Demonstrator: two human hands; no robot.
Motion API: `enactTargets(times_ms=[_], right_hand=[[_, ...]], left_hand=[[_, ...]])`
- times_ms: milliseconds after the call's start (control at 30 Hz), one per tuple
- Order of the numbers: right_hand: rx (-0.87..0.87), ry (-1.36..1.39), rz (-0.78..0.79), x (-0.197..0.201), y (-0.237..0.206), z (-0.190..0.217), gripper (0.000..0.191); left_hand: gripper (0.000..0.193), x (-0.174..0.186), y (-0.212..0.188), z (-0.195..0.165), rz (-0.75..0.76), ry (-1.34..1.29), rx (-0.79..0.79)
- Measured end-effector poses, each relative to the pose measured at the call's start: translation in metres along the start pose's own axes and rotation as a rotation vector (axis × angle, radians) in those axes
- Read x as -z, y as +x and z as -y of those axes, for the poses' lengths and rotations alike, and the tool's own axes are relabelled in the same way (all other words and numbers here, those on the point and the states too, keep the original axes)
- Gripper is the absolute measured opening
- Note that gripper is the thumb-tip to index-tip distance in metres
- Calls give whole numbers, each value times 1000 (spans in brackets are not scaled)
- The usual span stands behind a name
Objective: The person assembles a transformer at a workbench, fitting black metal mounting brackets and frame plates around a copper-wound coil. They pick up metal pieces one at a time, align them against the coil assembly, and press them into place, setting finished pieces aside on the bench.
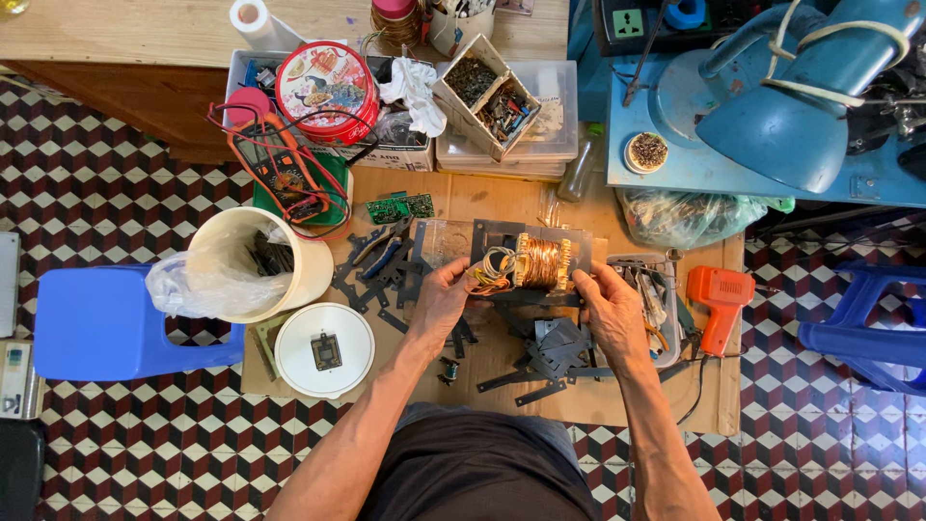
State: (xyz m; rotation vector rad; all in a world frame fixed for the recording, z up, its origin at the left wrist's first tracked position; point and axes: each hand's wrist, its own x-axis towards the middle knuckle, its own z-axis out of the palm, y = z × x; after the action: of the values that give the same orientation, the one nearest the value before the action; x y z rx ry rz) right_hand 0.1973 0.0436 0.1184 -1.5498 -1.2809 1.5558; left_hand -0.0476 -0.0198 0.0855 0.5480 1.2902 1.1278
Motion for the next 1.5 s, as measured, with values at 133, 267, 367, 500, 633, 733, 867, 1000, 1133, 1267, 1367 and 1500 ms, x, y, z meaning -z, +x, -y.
enactTargets(times_ms=[133, 267, 367, 500, 633, 733, 867, 1000, 1133, 1267, 1367, 1500], right_hand=[[-25, -7, -20, -8, -5, 12, 39], [20, 54, -27, -11, -10, 16, 38], [11, 140, -61, -15, -11, 17, 36], [-11, 93, -67, -20, -15, 21, 35], [45, -279, -135, -25, -19, 26, 34], [61, -395, -141, -27, -21, 27, 36], [353, -543, -133, -32, -19, 22, 41], [248, -777, -128, -34, -20, 16, 48], [257, -726, -116, -37, -20, 15, 50], [246, -579, -85, -43, -20, 18, 46], [234, -529, -90, -45, -21, 20, 47], [209, -419, -83, -45, -25, 23, 45]], left_hand=[[28, 1, 5, 5, -16, 9, -28], [31, 1, 6, 6, -20, 21, -4], [30, 0, 7, 5, -37, 18, 23], [35, 0, 5, 5, -37, 3, 30], [43, -2, 4, 2, -78, -6, 61], [48, -3, 4, -2, -91, 26, 78], [52, -1, 4, -13, -153, 137, -14], [57, 7, -2, -24, -187, 152, -63], [57, 11, -4, -24, -202, 42, -12], [55, 9, -2, -13, -183, 131, -16], [51, 3, 2, -4, -171, 73, -21], [47, 0, 7, 3, -116, -40, 66]])
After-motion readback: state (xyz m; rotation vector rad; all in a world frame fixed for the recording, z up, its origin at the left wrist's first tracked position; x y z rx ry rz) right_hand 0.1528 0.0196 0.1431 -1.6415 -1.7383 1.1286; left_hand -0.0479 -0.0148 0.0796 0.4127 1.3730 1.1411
